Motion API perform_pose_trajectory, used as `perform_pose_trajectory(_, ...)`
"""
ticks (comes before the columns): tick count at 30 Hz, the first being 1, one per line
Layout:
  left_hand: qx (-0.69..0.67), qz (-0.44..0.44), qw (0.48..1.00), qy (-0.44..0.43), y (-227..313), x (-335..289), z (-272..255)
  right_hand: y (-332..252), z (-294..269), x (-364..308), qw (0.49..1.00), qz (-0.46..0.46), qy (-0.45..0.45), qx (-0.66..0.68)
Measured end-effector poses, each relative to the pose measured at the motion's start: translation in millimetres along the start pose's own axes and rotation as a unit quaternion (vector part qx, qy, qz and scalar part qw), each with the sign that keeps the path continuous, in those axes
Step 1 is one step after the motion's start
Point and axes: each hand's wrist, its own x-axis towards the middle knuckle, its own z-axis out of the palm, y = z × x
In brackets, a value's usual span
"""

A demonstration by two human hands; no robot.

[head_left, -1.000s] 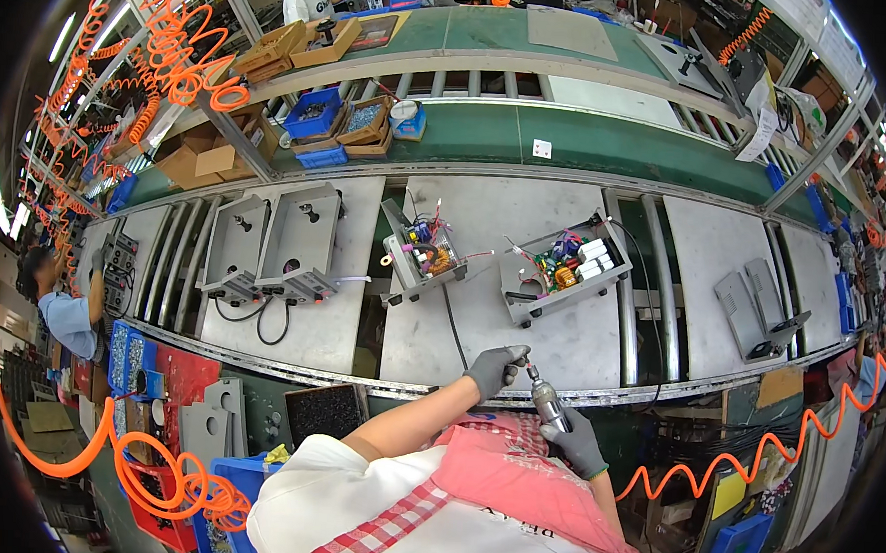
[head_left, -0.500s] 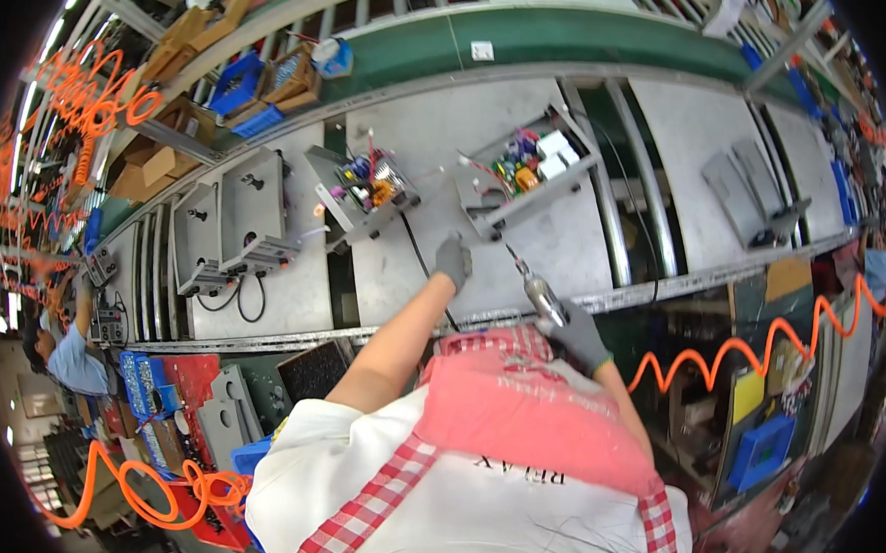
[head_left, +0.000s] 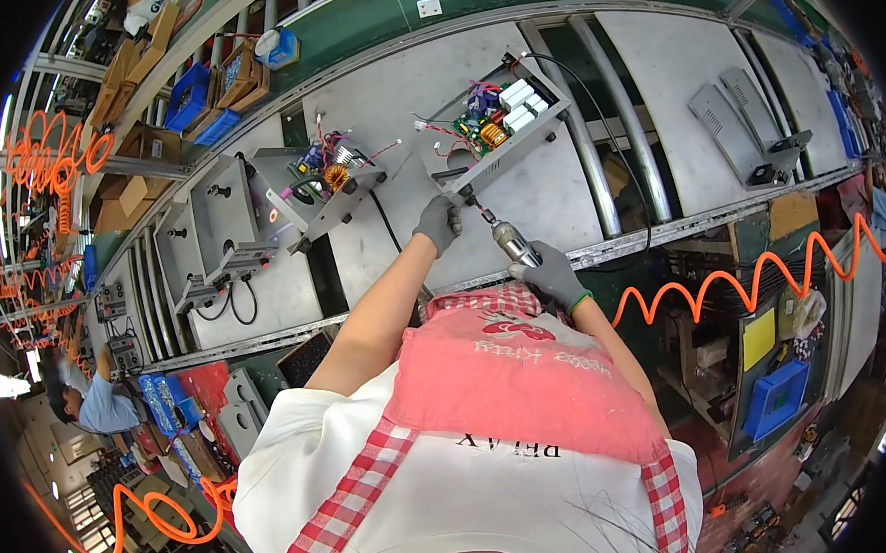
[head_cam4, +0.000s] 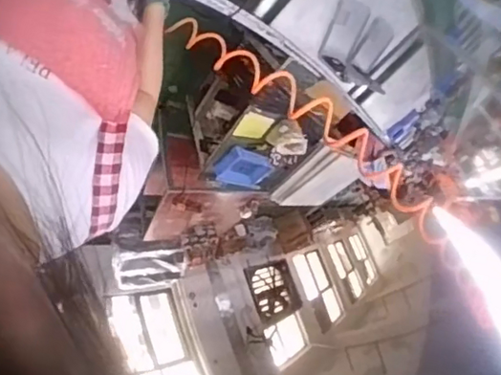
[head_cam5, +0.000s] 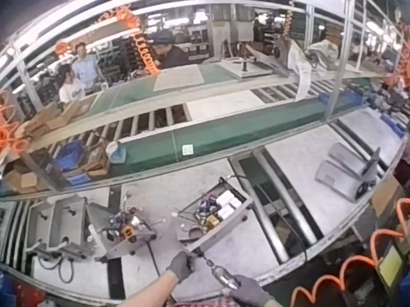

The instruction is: The person assembles electronic components on a workbench, using a cordless screwdriver to secure parts onto a circuit board and a pneumatic screwdriver to fasten screws into a metal enclosure. They handle wires, circuit boards, and metal casings, moving the assembled unit along the assembly line.

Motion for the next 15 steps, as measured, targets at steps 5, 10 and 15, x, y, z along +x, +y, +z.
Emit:
perform_pose_trajectory(5,0.001,0.022,0.999,-0.031,0.5,-7.5,4.2,1.6,0.7,6.4,1.000,0.003,0.005,0.028)
perform_pose_trajectory(10,-0.016,-0.003,0.999,-0.037,0.9,-8.0,1.4,3.5,-0.7,8.0,0.999,-0.012,0.003,0.037)
perform_pose_trajectory(15,-0.027,-0.017,0.999,-0.011,-2.4,-13.4,8.3,6.8,-0.3,10.9,0.999,-0.001,-0.006,0.038)
